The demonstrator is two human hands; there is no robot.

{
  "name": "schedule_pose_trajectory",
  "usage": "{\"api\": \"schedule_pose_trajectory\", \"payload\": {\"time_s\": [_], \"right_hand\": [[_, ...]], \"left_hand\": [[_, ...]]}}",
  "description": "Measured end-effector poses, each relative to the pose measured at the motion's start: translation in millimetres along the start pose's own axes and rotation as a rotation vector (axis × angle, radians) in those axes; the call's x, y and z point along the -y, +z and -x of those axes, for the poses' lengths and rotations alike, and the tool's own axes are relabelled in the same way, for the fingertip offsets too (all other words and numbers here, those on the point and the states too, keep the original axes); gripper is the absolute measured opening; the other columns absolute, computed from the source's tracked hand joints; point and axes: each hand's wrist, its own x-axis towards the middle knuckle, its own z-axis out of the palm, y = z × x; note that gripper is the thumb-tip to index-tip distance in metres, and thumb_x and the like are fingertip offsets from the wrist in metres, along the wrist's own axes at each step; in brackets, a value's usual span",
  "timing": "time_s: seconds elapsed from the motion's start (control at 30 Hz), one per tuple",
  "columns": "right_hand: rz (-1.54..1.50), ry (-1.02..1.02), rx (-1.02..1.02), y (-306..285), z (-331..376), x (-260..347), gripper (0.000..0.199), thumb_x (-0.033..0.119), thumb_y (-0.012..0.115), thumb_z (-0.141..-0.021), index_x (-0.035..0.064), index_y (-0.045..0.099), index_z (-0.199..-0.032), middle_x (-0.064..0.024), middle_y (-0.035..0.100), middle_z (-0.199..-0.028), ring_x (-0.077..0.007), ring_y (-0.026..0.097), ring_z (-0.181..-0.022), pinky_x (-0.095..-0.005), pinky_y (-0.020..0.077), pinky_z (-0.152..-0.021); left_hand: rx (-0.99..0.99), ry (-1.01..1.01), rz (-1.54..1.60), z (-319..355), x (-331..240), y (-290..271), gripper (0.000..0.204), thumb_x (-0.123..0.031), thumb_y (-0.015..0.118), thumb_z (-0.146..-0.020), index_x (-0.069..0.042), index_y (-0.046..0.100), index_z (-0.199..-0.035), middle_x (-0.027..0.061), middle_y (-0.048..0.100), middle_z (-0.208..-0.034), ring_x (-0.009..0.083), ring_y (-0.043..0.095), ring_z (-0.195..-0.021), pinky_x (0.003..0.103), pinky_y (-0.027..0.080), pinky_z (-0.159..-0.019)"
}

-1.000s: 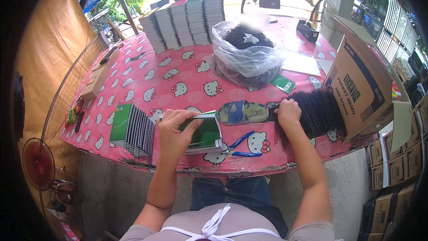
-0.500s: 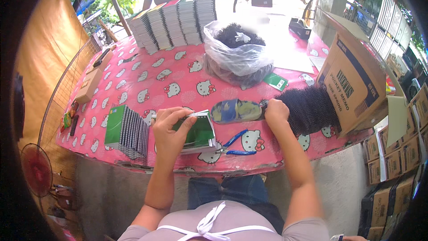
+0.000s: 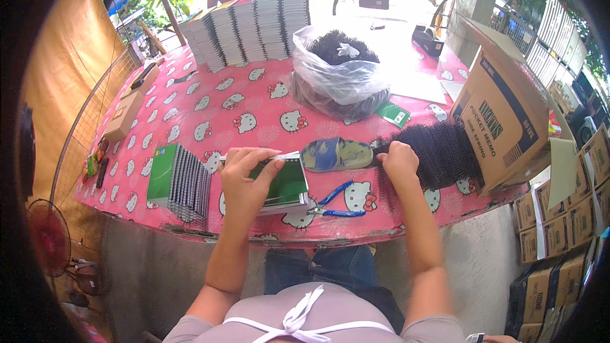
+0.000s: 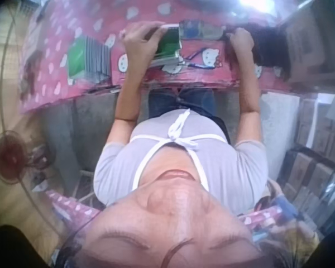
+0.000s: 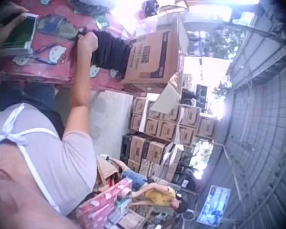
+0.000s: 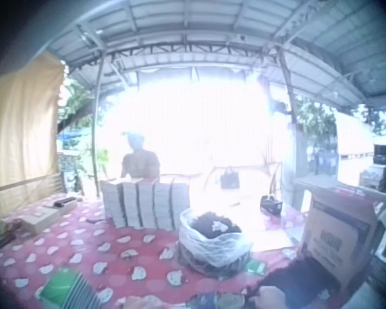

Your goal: The person aligns the holes of a green notebook and inserts a black plastic spiral coil through them by hand, then uses cutting pliers to trim and bend the ends of the coil.

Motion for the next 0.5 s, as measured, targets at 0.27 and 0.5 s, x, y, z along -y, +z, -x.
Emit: {"api": "schedule_pose_trajectory", "payload": {"time_s": [0.27,0.5], "right_hand": [[0.016,-0.014,-0.024,16.6,5.9,-2.6,0.034,0.029,0.075,-0.072,0.0005,0.064,-0.087,-0.02,0.066,-0.09,-0.0346,0.065,-0.086,-0.0432,0.0523,-0.076],[0.058,0.062,-0.062,33.2,10.6,-8.8,0.028,0.023,0.072,-0.075,0.0005,0.062,-0.089,-0.021,0.066,-0.094,-0.0343,0.065,-0.092,-0.0411,0.0532,-0.079]], "left_hand": [[-0.053,0.066,-0.007,-1.5,-0.2,-1.7,0.017,-0.02,0.076,-0.073,-0.01,0.073,-0.085,0.0002,0.067,-0.079,0.017,0.055,-0.082,0.031,0.038,-0.077],[-0.002,0.01,0.023,-1.2,-2.4,1.1,0.015,-0.028,0.074,-0.076,-0.016,0.073,-0.085,-0.0042,0.067,-0.084,0.0153,0.055,-0.088,0.045,0.026,-0.089]]}}
